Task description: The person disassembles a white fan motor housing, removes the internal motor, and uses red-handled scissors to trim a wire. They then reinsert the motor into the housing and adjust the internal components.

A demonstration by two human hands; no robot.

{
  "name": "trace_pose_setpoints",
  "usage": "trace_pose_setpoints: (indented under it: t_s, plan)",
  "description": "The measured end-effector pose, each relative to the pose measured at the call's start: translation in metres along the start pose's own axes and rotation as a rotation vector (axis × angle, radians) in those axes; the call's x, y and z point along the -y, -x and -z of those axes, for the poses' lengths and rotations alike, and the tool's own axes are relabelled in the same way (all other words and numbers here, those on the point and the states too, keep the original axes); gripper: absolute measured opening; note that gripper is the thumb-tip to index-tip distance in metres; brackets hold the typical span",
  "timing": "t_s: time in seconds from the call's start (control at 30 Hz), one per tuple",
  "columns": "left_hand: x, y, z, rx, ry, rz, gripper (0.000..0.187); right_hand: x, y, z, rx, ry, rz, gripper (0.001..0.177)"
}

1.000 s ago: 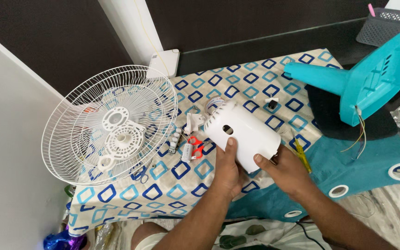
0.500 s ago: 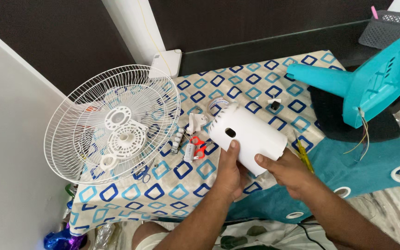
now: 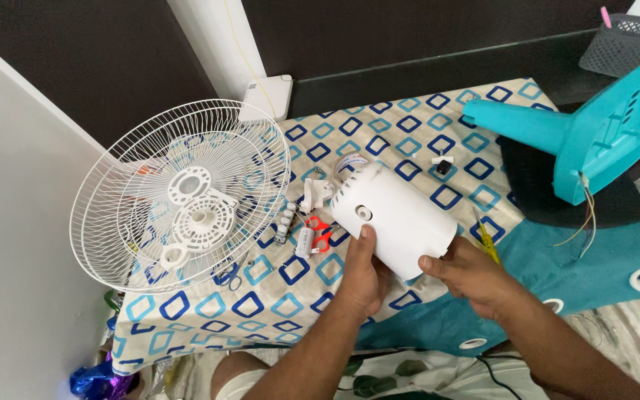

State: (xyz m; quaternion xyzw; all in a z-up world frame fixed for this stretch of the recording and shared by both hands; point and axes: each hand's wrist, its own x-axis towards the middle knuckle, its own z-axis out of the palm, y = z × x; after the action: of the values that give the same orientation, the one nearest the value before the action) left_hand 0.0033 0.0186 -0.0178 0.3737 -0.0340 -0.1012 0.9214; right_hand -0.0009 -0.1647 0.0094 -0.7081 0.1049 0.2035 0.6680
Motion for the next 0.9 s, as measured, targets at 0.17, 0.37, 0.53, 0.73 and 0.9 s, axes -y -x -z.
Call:
trace_pose_setpoints:
  t_s: [0.17,0.37,0.53,0.73,0.9]
  plan:
    - [-0.004,-0.003,-0.001,-0.015,-0.012,0.025,0.079,-0.003,-0.004,0.001,-0.007,0.031,-0.013,0.086]
    - [-0.021,-0.004,-0.008,-0.182,-0.348,-0.288,0.089,-0.009,-0.008,-0.002,-0.063,0.119,-0.077,0.086]
    - [-0.034,-0.013,0.001,-0.204,-0.295,-0.186,0.068,-0.016,-0.015,-0.003,0.046,-0.011,0.096,0.09]
    - [-0.039,-0.019,0.009,-0.221,-0.428,-0.099,0.056,-0.022,-0.018,-0.012,-0.052,0.032,0.136,0.086]
    - [-0.039,-0.026,0.011,-0.269,-0.283,0.018,0.054,-0.017,-0.008,-0.018,-0.175,0.294,0.314,0.084]
